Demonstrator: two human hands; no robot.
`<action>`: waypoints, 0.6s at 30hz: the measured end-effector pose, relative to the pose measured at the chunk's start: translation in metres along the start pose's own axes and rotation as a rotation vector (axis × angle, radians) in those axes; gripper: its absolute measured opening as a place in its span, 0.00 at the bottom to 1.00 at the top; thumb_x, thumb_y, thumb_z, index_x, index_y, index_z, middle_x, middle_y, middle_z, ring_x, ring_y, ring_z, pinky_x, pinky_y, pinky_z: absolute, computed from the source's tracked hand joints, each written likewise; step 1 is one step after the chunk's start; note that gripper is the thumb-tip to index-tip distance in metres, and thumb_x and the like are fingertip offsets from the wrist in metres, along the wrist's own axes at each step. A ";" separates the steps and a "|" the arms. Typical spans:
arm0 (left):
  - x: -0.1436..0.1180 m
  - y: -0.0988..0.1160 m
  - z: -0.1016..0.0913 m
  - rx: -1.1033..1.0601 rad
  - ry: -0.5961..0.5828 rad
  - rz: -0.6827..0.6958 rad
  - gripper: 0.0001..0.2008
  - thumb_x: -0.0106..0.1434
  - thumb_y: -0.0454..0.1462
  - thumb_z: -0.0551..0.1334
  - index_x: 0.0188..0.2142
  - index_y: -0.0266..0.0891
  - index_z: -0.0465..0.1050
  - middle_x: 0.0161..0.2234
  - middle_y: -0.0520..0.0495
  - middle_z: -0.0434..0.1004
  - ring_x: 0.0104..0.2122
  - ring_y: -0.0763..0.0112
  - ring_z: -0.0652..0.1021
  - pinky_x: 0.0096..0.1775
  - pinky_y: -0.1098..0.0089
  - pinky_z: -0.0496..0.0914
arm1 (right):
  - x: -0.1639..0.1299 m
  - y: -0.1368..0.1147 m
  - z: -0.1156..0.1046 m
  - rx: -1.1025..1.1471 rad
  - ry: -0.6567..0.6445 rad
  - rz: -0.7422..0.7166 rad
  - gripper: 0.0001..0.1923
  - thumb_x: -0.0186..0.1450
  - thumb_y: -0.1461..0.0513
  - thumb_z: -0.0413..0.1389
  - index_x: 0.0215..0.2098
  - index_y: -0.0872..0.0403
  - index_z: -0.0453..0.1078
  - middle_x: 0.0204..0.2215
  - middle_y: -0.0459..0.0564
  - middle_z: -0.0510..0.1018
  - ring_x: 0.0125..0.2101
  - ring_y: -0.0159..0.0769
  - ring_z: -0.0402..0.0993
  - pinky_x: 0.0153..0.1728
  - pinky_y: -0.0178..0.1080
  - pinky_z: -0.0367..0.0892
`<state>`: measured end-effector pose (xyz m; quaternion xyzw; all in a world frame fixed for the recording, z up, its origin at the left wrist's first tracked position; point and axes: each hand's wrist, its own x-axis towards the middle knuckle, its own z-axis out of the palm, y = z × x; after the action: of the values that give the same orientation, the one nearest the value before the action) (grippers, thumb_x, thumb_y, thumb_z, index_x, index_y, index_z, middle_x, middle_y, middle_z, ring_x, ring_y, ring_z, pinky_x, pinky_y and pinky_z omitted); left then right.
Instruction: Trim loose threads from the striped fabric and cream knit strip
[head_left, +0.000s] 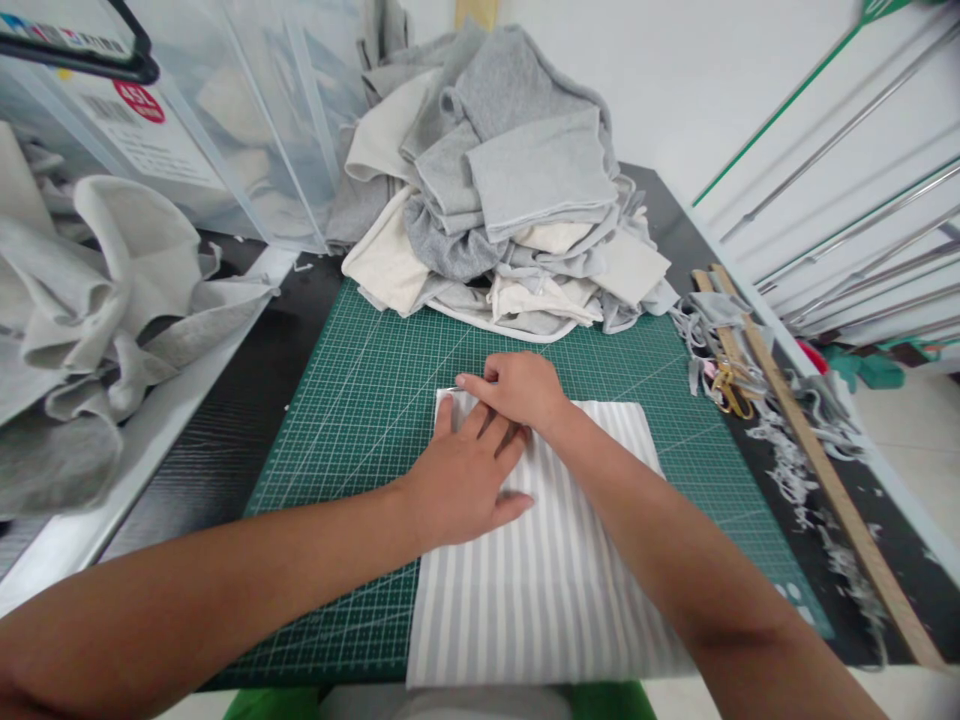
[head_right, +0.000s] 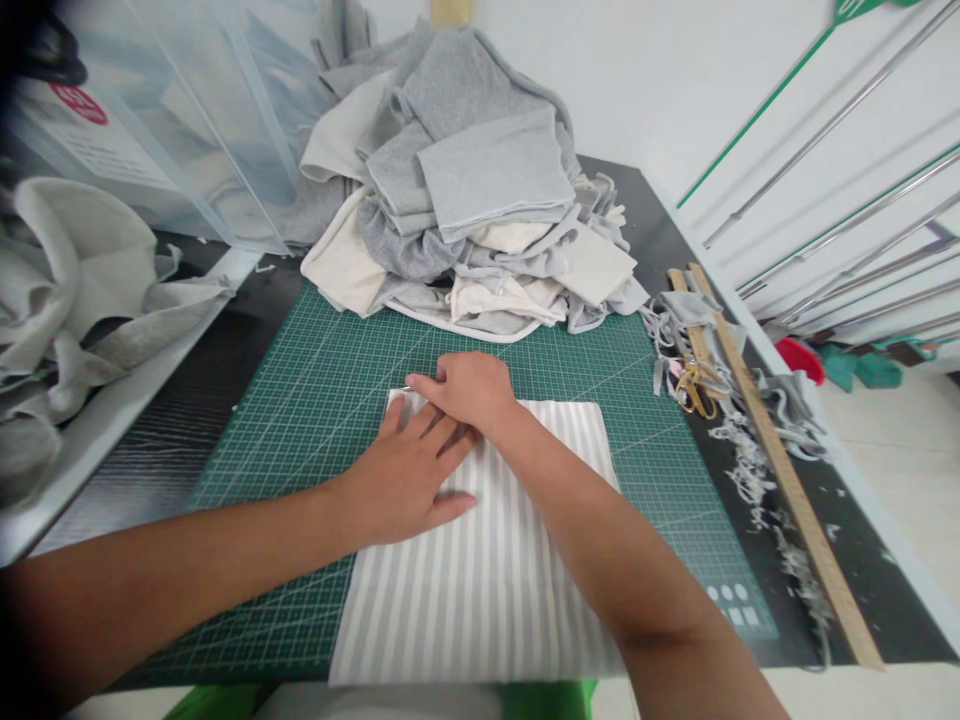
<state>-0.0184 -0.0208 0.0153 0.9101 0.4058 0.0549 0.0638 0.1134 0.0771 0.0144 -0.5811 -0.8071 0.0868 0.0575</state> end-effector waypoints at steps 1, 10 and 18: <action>0.000 0.000 0.000 -0.001 -0.001 0.001 0.34 0.65 0.57 0.50 0.63 0.40 0.56 0.64 0.37 0.54 0.63 0.43 0.52 0.57 0.34 0.49 | 0.000 0.000 0.000 -0.006 0.003 -0.003 0.30 0.62 0.37 0.45 0.24 0.50 0.71 0.22 0.45 0.75 0.24 0.32 0.64 0.24 0.37 0.47; 0.000 0.001 0.000 -0.002 0.002 -0.003 0.33 0.64 0.56 0.51 0.62 0.40 0.58 0.64 0.37 0.54 0.63 0.43 0.52 0.58 0.34 0.48 | -0.001 -0.006 -0.002 -0.007 -0.005 -0.056 0.29 0.63 0.38 0.46 0.26 0.51 0.71 0.24 0.46 0.77 0.25 0.33 0.66 0.25 0.37 0.47; 0.000 0.000 0.000 0.008 -0.007 -0.005 0.35 0.64 0.57 0.51 0.64 0.40 0.56 0.64 0.36 0.55 0.63 0.42 0.51 0.58 0.34 0.49 | 0.007 -0.005 -0.005 -0.001 -0.053 -0.051 0.29 0.62 0.38 0.47 0.24 0.52 0.70 0.23 0.46 0.75 0.23 0.31 0.63 0.24 0.37 0.47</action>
<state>-0.0181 -0.0210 0.0155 0.9094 0.4082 0.0499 0.0620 0.1079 0.0824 0.0197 -0.5581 -0.8229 0.1001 0.0380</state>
